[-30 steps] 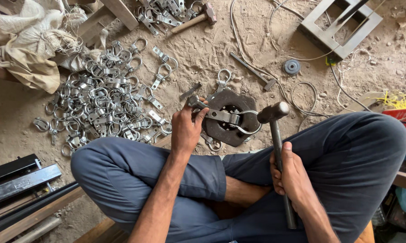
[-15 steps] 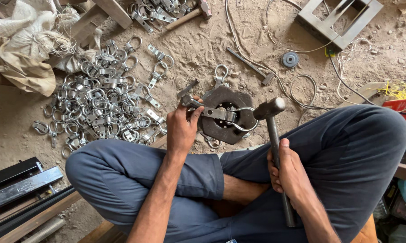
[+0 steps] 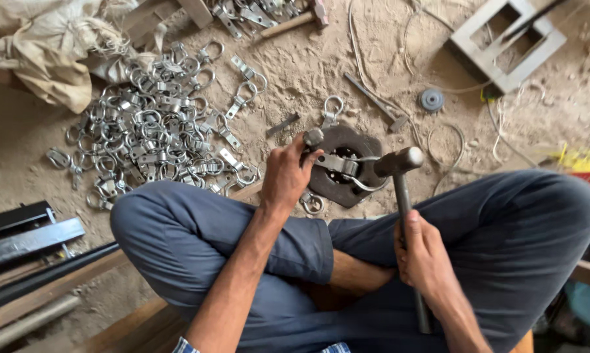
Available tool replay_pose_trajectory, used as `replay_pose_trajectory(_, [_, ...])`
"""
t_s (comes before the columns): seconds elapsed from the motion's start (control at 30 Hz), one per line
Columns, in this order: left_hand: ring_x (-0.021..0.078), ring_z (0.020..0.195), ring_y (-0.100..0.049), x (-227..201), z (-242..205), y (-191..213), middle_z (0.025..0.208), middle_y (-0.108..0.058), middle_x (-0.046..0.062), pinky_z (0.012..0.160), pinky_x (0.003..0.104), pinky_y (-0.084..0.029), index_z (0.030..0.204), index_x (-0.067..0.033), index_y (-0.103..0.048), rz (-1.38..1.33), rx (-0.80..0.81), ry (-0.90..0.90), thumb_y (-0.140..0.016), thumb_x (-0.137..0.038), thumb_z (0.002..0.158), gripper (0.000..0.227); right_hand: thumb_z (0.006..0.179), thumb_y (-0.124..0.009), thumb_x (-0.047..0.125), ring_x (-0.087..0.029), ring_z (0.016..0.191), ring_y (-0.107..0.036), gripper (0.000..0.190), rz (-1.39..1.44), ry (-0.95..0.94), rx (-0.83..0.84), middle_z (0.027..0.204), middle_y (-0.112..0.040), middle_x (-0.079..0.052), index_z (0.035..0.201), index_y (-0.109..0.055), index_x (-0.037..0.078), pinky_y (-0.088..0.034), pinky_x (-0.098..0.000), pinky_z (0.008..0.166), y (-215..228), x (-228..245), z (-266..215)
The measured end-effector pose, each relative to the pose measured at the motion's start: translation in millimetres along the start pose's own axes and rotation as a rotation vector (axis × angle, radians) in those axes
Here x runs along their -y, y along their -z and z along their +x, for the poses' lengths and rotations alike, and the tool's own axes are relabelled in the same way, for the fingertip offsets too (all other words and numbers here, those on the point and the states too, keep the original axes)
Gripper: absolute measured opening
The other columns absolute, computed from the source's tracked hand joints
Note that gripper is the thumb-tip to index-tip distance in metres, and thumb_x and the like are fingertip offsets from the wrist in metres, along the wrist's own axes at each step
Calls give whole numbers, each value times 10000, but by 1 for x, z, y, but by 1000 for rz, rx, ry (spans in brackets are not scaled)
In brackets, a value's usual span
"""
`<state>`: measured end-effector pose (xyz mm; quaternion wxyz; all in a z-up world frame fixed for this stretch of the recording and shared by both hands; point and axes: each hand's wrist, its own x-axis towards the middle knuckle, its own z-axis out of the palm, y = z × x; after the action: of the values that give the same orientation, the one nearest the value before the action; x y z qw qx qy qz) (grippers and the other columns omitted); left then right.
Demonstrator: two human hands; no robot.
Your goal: The person sits cross-legged on the floor and uses a hammer to strike a metal part held against a circular metal base. They repeatedly adjust the metal part and strike it with the hammer, surrounded by a pile of similar metal parts.
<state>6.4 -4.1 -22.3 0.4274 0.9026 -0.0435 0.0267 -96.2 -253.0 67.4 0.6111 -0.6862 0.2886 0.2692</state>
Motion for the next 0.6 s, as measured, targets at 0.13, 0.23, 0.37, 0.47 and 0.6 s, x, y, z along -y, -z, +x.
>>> replay_pose_trajectory(0.13, [150, 461, -618, -5, 4, 2, 666, -717, 84, 376, 280, -480, 1340, -70, -633, 43, -21, -26, -644, -316, 975, 440, 1090, -387, 493, -84, 423, -369, 554, -118, 323, -6, 563, -422, 20, 791, -500, 41, -299, -258, 364, -11, 38, -21])
replay_pose_trajectory(0.23, [132, 400, -562, 1, 3, -9, 662, -705, 86, 317, 248, -454, 1313, -86, -641, 63, 43, 71, -621, -360, 982, 430, 1071, -390, 479, -86, 397, -399, 465, -121, 721, -155, 549, -453, 30, 854, -506, 85, -290, -252, 356, -10, 69, -43])
replay_pose_trajectory(0.37, [133, 419, -568, 6, 1, -18, 658, -699, 95, 331, 254, -454, 1270, -77, -650, 56, 55, 93, -633, -373, 1004, 399, 1073, -447, 482, -72, 514, -391, 416, 468, 686, 39, 689, -467, 34, 935, -480, 90, -305, -250, 435, -29, 66, -35])
replay_pose_trajectory(0.47, [168, 514, -652, 1, 3, -12, 661, -704, 116, 407, 302, -496, 1207, -79, -669, 29, -9, 48, -686, -323, 991, 326, 1141, -387, 436, -128, 424, -384, 463, -647, 749, -44, 565, -430, 24, 883, -510, 72, -331, -268, 418, -49, 49, 7])
replay_pose_trajectory(0.6, [320, 605, -696, -3, 2, -7, 696, -713, 185, 512, 430, -550, 1186, -48, -682, 100, -74, 1, -777, -249, 918, 348, 1047, -366, 464, -142, 313, -331, 469, 102, 80, 158, 499, -385, -16, 870, -519, 58, -241, -299, 278, -33, 12, 6])
